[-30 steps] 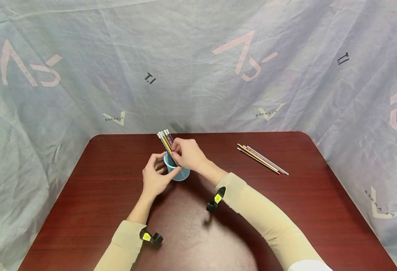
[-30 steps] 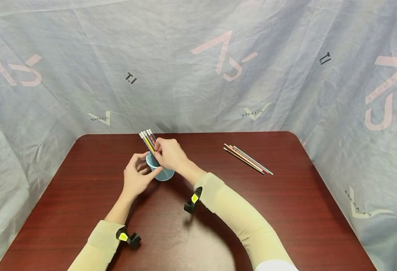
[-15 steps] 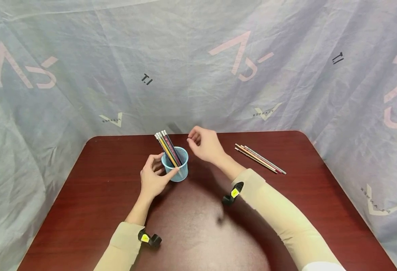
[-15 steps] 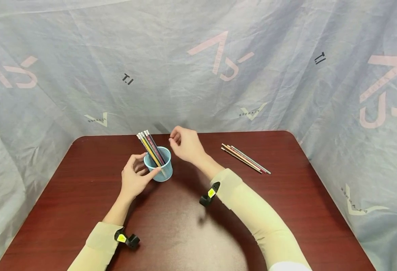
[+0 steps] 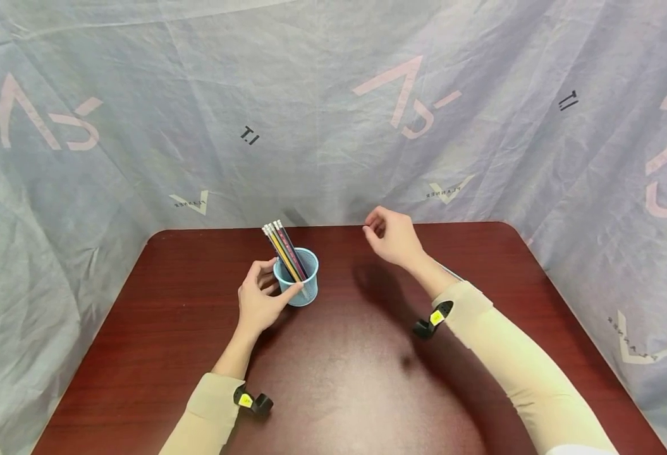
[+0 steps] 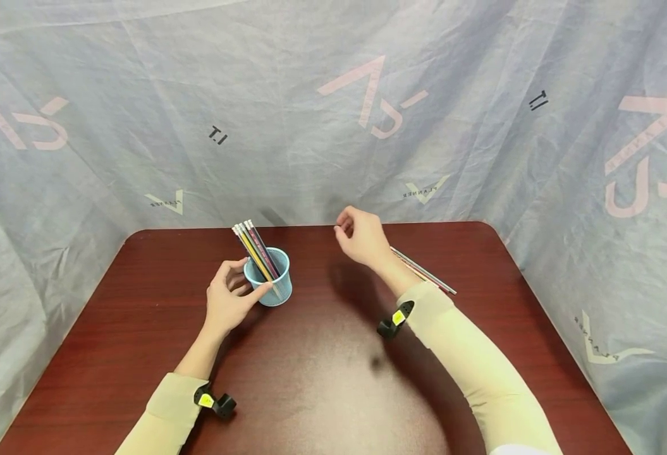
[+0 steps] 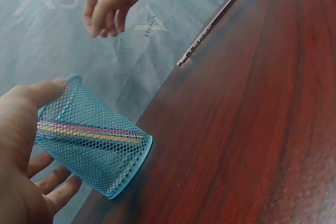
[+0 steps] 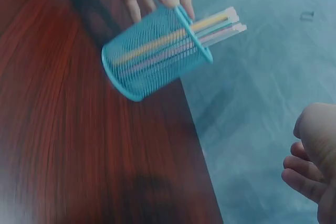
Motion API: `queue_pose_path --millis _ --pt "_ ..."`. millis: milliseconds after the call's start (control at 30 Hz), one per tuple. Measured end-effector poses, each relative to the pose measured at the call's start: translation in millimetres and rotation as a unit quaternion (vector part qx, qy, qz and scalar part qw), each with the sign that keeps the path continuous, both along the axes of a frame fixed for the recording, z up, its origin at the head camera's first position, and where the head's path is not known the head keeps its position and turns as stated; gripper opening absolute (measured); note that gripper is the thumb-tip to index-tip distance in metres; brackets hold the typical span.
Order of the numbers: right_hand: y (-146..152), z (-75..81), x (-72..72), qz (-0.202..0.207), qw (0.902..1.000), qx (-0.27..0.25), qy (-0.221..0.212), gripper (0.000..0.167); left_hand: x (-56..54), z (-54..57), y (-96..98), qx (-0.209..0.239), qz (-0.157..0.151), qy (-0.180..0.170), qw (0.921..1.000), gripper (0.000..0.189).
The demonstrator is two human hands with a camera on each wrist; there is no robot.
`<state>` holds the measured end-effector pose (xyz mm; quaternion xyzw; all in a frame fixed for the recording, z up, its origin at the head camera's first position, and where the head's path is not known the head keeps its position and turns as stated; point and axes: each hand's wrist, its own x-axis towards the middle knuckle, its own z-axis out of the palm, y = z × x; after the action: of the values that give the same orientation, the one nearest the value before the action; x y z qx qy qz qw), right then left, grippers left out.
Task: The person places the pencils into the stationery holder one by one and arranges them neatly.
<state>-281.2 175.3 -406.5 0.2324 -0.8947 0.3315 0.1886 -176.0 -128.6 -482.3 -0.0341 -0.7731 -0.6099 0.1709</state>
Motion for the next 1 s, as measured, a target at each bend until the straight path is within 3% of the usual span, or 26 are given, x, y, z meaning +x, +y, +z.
queue_pose_path --millis 533,1000 --pt "61.0 -26.4 1.8 -0.051 0.9980 0.031 -0.024 0.006 0.2 -3.5 -0.8 0.005 -0.003 0.003 1.0000 0.064" --pt "92.8 -49.6 13.7 -0.086 0.9930 0.063 -0.051 0.012 -1.1 -2.4 -0.8 -0.001 -0.003 0.013 0.9999 0.065"
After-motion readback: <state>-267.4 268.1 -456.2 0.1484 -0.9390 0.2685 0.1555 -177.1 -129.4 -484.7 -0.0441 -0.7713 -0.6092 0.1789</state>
